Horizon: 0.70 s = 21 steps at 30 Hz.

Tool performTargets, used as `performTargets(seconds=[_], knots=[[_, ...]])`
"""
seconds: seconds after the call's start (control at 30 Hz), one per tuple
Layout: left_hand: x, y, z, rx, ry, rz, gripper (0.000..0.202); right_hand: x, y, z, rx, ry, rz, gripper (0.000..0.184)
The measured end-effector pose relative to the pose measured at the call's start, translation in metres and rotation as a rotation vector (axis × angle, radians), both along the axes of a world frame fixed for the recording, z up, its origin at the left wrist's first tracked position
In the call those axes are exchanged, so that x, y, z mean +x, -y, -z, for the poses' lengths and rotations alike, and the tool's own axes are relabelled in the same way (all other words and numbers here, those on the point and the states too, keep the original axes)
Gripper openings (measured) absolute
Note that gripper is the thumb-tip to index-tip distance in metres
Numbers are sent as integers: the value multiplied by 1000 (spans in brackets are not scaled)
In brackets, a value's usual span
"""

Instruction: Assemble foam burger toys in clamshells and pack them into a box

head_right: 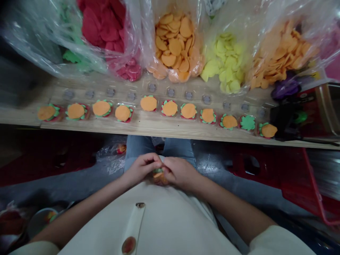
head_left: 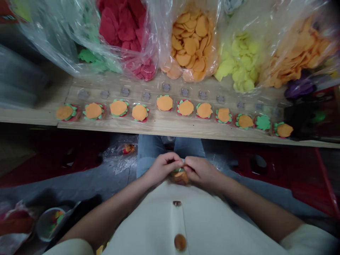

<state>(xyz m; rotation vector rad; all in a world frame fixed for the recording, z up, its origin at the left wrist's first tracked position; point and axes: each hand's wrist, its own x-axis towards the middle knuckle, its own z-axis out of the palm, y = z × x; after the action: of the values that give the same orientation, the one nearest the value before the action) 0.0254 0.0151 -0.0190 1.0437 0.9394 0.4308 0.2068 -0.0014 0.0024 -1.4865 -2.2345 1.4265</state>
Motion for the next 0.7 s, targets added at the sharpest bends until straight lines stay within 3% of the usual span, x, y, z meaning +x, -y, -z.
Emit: performTargets(seconds=[0.1,0.2,0.27,0.37,0.53,0.63,0.7], knots=[[3,-14,6,-135,150,-28,29,10,-16,13,-83,-117,234,24],[6,-31,5,-224,269,13,51,21,-31,20,-156,-272,440,29],[8,-43,0,-252,253,-30,58,28,-34,19,-271,-393,520,32],[12,-58,-12,-263,238,-128,51,34,-32,16,-397,-549,574,33],[30,-66,-29,-384,463,-195,56,22,-32,13,-296,-808,812,32],[46,-63,-34,-308,451,-261,47,19,-36,8,-209,-830,789,30],[56,-64,-36,-242,399,-306,46,39,-36,7,-129,-694,725,27]])
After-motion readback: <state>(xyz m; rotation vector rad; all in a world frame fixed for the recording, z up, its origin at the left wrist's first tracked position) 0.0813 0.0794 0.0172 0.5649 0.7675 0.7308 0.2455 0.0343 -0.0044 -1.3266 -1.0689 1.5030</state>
